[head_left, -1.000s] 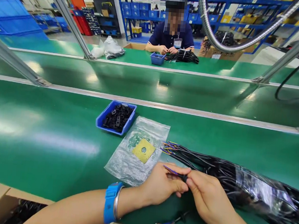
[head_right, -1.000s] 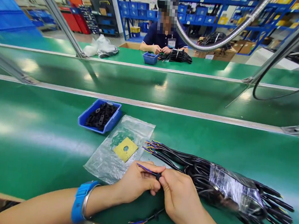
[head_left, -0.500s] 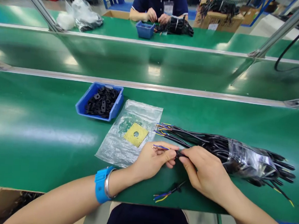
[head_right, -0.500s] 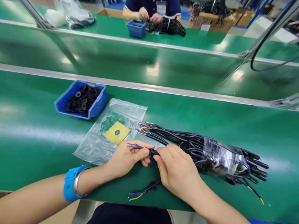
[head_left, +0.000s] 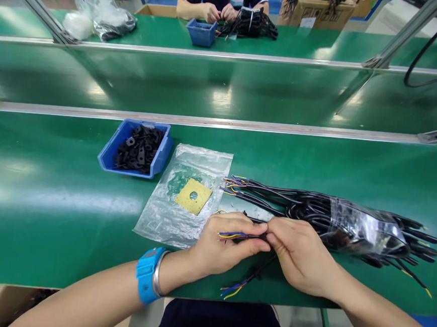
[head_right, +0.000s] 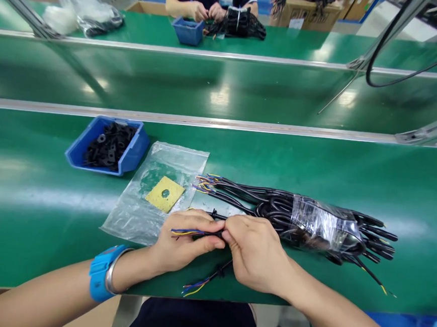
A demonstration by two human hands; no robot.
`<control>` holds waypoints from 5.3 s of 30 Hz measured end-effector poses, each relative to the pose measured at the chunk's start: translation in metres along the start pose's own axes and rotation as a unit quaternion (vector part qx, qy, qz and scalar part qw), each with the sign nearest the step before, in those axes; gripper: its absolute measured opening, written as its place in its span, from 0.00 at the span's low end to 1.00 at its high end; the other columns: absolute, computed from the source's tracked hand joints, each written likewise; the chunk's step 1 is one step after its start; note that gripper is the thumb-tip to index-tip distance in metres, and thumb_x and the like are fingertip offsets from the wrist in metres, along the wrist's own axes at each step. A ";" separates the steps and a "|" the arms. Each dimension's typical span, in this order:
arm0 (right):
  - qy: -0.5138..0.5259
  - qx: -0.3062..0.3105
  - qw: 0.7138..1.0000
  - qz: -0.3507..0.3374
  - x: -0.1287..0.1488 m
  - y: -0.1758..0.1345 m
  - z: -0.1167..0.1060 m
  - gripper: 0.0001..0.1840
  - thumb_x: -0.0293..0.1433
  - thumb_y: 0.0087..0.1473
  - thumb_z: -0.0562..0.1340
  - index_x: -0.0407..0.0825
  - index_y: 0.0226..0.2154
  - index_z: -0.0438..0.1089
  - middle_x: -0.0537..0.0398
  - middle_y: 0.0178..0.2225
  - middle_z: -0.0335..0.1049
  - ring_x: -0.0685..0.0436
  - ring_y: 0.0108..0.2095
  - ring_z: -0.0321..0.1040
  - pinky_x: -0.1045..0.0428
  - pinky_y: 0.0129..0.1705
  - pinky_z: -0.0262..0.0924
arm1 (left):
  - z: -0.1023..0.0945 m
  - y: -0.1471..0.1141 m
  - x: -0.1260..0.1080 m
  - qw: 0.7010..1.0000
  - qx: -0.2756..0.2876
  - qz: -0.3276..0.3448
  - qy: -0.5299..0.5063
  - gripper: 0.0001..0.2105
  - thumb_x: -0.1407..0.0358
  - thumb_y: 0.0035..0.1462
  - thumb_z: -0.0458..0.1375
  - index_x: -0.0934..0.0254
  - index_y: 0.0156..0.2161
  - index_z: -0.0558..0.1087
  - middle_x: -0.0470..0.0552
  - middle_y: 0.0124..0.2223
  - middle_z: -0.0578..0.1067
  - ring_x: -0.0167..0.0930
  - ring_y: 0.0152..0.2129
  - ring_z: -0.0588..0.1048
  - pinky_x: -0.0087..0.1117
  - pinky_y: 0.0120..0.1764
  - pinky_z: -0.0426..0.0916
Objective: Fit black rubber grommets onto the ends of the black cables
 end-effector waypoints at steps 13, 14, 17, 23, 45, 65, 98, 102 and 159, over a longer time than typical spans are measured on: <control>-0.067 -0.011 0.998 -0.014 0.000 0.001 0.004 0.10 0.25 0.62 0.49 0.47 0.32 0.62 0.54 0.28 0.64 0.48 0.29 0.60 0.52 0.31 0.57 | -0.016 -0.006 0.023 0.964 0.139 -0.224 -0.029 0.26 0.69 0.45 0.66 0.65 0.52 0.69 0.51 0.38 0.75 0.30 0.33 0.76 0.33 0.39 0.73; -0.069 -0.001 0.998 -0.012 0.000 0.001 0.004 0.09 0.26 0.62 0.49 0.47 0.33 0.63 0.54 0.28 0.64 0.47 0.29 0.59 0.52 0.31 0.57 | -0.018 -0.005 0.020 0.962 0.154 -0.225 -0.026 0.21 0.68 0.47 0.64 0.67 0.49 0.71 0.52 0.38 0.76 0.30 0.33 0.76 0.33 0.40 0.73; -0.083 0.023 0.996 -0.005 0.001 -0.002 0.002 0.07 0.26 0.61 0.51 0.46 0.37 0.64 0.52 0.31 0.64 0.45 0.33 0.59 0.50 0.34 0.58 | -0.019 -0.002 0.009 0.959 0.209 -0.184 0.045 0.08 0.69 0.53 0.57 0.68 0.39 0.76 0.53 0.35 0.77 0.32 0.33 0.76 0.32 0.38 0.71; -0.117 0.145 0.982 -0.031 0.011 -0.023 0.011 0.03 0.30 0.56 0.59 0.50 0.30 0.65 0.54 0.32 0.62 0.43 0.35 0.57 0.47 0.37 0.54 | -0.034 0.009 0.000 0.970 0.134 -0.106 0.174 0.09 0.72 0.57 0.52 0.65 0.33 0.76 0.52 0.38 0.78 0.31 0.38 0.75 0.33 0.43 0.68; -0.163 0.006 0.984 -0.071 0.016 -0.007 0.008 0.11 0.25 0.57 0.53 0.46 0.41 0.67 0.54 0.28 0.61 0.46 0.29 0.57 0.50 0.31 0.51 | -0.025 -0.016 0.027 0.905 0.262 -0.335 0.016 0.17 0.57 0.51 0.61 0.66 0.44 0.77 0.51 0.32 0.78 0.28 0.25 0.71 0.27 0.29 0.65; -0.114 0.016 0.988 -0.100 0.032 -0.008 0.011 0.13 0.24 0.57 0.48 0.47 0.25 0.63 0.57 0.22 0.58 0.47 0.24 0.50 0.50 0.26 0.41 | 0.021 -0.036 -0.022 0.875 0.202 0.113 0.425 0.08 0.71 0.52 0.49 0.65 0.25 0.68 0.48 0.21 0.69 0.30 0.17 0.66 0.33 0.21 0.56; -0.150 0.107 0.983 0.002 -0.002 0.014 0.017 0.13 0.22 0.58 0.52 0.49 0.23 0.60 0.59 0.22 0.63 0.49 0.25 0.56 0.52 0.33 0.47 | 0.010 -0.020 -0.015 0.825 0.150 0.219 0.499 0.09 0.68 0.58 0.52 0.66 0.28 0.73 0.49 0.23 0.69 0.31 0.24 0.65 0.34 0.27 0.57; -0.141 0.058 0.988 -0.025 0.003 0.018 0.013 0.13 0.22 0.59 0.50 0.48 0.27 0.65 0.57 0.25 0.66 0.48 0.28 0.60 0.52 0.35 0.51 | 0.022 -0.028 0.001 0.847 0.257 0.097 0.456 0.10 0.61 0.51 0.58 0.64 0.24 0.72 0.49 0.25 0.72 0.31 0.23 0.68 0.34 0.29 0.61; -0.179 -0.127 0.965 -0.143 0.006 0.027 0.015 0.14 0.26 0.61 0.50 0.45 0.45 0.67 0.51 0.35 0.71 0.47 0.34 0.69 0.52 0.37 0.65 | -0.231 0.019 -0.037 0.818 -0.174 -0.067 0.544 0.04 0.67 0.50 0.57 0.64 0.33 0.73 0.51 0.32 0.75 0.33 0.30 0.73 0.36 0.38 0.69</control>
Point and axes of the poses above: each hand's wrist, its own y-axis towards the middle knuckle, its own z-axis out of the palm, x = y × z, the point moved 8 cm from there along y, towards the middle knuckle
